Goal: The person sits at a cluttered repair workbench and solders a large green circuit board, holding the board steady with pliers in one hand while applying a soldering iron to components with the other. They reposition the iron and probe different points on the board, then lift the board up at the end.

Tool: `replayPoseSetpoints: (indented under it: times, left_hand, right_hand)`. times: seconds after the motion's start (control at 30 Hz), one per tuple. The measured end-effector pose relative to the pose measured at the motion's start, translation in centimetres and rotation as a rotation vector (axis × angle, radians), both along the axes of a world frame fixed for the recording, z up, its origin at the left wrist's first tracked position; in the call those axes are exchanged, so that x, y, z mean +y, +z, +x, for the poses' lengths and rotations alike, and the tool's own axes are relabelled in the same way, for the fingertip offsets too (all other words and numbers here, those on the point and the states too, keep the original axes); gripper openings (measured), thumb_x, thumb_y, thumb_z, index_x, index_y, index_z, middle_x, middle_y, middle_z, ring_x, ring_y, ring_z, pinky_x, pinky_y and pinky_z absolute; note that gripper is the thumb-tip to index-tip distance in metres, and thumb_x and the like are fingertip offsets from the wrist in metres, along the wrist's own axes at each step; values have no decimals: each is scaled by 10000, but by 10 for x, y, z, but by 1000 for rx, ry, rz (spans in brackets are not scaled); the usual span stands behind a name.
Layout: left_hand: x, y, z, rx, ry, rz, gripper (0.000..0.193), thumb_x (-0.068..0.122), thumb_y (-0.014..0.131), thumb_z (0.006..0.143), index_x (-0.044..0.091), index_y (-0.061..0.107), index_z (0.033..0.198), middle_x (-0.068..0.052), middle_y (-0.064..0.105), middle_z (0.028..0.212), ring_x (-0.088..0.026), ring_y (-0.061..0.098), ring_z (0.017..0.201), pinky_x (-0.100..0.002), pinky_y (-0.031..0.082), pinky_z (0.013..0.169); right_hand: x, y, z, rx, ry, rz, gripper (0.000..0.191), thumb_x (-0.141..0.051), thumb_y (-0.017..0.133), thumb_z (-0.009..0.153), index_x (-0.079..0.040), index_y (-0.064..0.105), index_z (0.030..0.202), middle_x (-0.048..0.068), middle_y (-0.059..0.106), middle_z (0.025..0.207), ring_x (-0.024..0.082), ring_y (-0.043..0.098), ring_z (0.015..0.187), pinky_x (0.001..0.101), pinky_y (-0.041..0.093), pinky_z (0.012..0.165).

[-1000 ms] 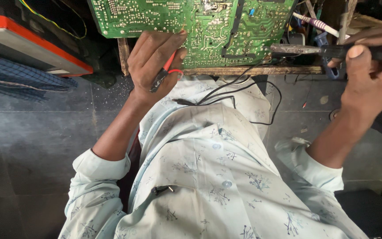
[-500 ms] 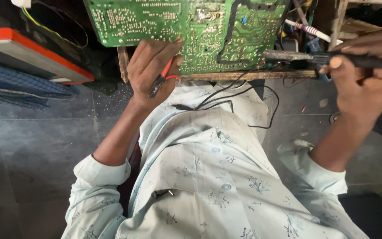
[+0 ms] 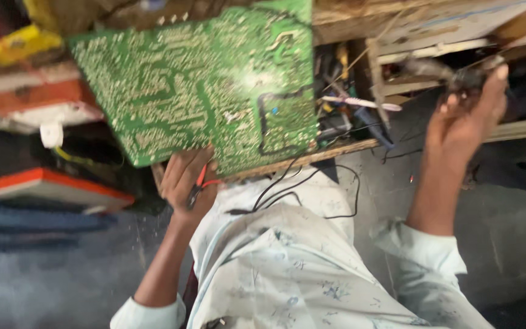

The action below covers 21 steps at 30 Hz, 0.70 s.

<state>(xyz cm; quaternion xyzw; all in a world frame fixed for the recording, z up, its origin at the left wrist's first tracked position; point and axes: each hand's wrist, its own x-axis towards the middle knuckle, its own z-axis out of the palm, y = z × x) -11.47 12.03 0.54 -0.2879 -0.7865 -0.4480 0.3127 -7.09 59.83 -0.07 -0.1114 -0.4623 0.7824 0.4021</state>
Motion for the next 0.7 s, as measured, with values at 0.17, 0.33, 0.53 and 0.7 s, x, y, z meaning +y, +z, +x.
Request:
replayPoseSetpoints:
  times: [0.17, 0.33, 0.53, 0.7]
  left_hand:
    - [4, -2, 0, -11, 48, -11, 272, -59, 749, 857, 15, 731, 1118, -135, 720, 1071, -317, 707, 996, -417, 537, 949]
    - [6, -3, -1, 14, 75, -48, 250, -57, 746, 861, 15, 728, 1100, -129, 725, 1059, -315, 710, 988, -422, 515, 970]
    - [7, -4, -2, -7, 11, 11, 227, -48, 724, 920, 20, 708, 1136, -125, 723, 1054, -300, 706, 965, -406, 544, 921]
    - [8, -6, -2, 10, 37, -30, 233, -23, 719, 907, 1, 704, 1139, -145, 713, 1041, -327, 697, 971, -439, 537, 931]
  right_hand:
    - [59, -23, -58, 105, 68, -409, 202, -283, 763, 1060, -97, 691, 1086, 71, 706, 862, 160, 626, 648, 234, 481, 481]
    - [70, -40, -74, 75, 164, -568, 207, -324, 754, 1001, -130, 696, 959, 84, 686, 764, 137, 614, 571, 234, 473, 465]
    - [79, -41, -57, 144, 277, -593, 251, -333, 739, 1058, -113, 670, 959, 91, 673, 796, 126, 585, 594, 200, 445, 455]
    - [106, 6, -44, 180, -168, -193, 333, -377, 738, 1036, -56, 685, 965, 107, 673, 752, 172, 592, 547, 273, 467, 466]
